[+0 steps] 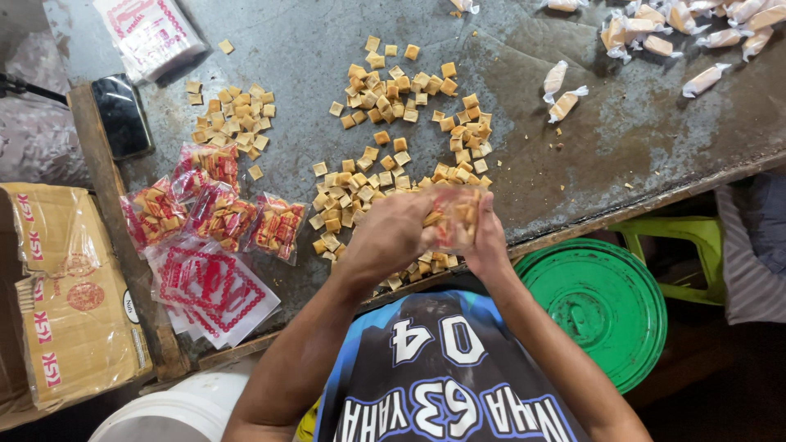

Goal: The person scoops small square snack pieces from a pile on a table into small clear plastic bags. They fill each bag, fold the top, and place it aside before repeating the process with a new bag.

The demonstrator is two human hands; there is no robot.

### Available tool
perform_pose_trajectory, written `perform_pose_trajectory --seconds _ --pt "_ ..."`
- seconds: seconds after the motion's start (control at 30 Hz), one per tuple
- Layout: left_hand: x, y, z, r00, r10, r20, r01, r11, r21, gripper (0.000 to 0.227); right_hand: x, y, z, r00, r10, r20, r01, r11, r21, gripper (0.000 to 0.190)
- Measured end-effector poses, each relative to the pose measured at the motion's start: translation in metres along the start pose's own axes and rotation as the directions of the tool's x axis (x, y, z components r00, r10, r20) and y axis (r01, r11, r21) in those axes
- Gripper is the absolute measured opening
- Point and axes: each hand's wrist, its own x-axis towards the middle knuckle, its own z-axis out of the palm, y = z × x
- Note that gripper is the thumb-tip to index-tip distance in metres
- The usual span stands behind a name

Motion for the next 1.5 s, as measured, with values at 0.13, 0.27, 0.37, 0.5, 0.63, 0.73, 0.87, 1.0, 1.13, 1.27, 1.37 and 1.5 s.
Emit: perform_pose_trajectory --seconds 0.13,0.27,0.37,0.5,0.63,0.73,0.87,1.0,1.13,1.27,1.37,1.5 --pt "0.033 -0.053 0.043 0.994 0.058 0.097 -0.079 0.969 0.236 0.052 -0.008 -0.018 0.012 0.991 0.013 0.134 -0.007 0.999 -0.046 0.061" --pt "0.018 -0.017 0.012 0.981 -0.009 0.193 -0.016 0.992 0.126 0.033 -0.002 -0.005 -0.013 0.938 0.096 0.332 -0.079 0.995 -0.064 0.05" --pt "0.007 -0.005 0.007 0.969 0.017 0.245 -0.041 0.995 0.095 0.046 0.01 0.013 -0.03 0.932 0.103 0.348 -0.106 0.994 -0.012 0.052" --pt "-0.001 0.002 0.004 0.941 0.291 0.173 -0.257 0.947 -0.192 0.043 0.016 0.026 -0.034 0.918 0.162 0.363 -0.214 0.971 0.108 0.048" --pt "0.027 -0.07 0.006 0.95 0.17 -0.262 -0.289 0.795 -0.533 0.026 -0.022 -0.019 -0.003 0.882 0.182 0.434 -0.292 0.935 0.2 0.053" --pt "0.085 -0.148 0.013 0.799 -0.062 -0.598 -0.252 0.868 -0.427 0.014 -0.029 -0.026 -0.013 0.868 0.154 0.472 -0.322 0.899 0.298 0.056" --pt "0.182 -0.247 0.068 0.81 -0.188 -0.556 0.139 0.982 -0.13 0.017 -0.035 -0.018 -0.021 0.881 0.136 0.453 -0.304 0.897 0.321 0.067" --pt "0.209 -0.25 0.094 0.806 -0.046 -0.59 0.079 0.996 0.031 0.037 -0.035 -0.004 -0.03 0.917 0.097 0.387 -0.232 0.919 0.318 0.068" --pt "0.205 -0.243 0.092 0.816 0.041 -0.576 0.107 0.969 0.222 0.031 -0.016 0.024 -0.069 0.922 0.119 0.368 -0.248 0.913 0.325 0.067" --pt "0.226 -0.259 0.09 0.83 -0.102 -0.549 0.126 0.992 0.007 0.022 -0.005 0.041 -0.097 0.925 0.11 0.364 -0.257 0.886 0.387 0.049" --pt "0.249 -0.272 0.093 0.832 -0.157 -0.532 0.121 0.987 -0.101 0.024 -0.012 0.026 -0.079 0.919 0.113 0.379 -0.275 0.87 0.408 0.046" --pt "0.247 -0.255 0.112 0.909 -0.105 -0.403 0.178 0.973 0.149 0.034 -0.012 0.02 -0.073 0.92 0.129 0.371 -0.273 0.889 0.367 0.047"
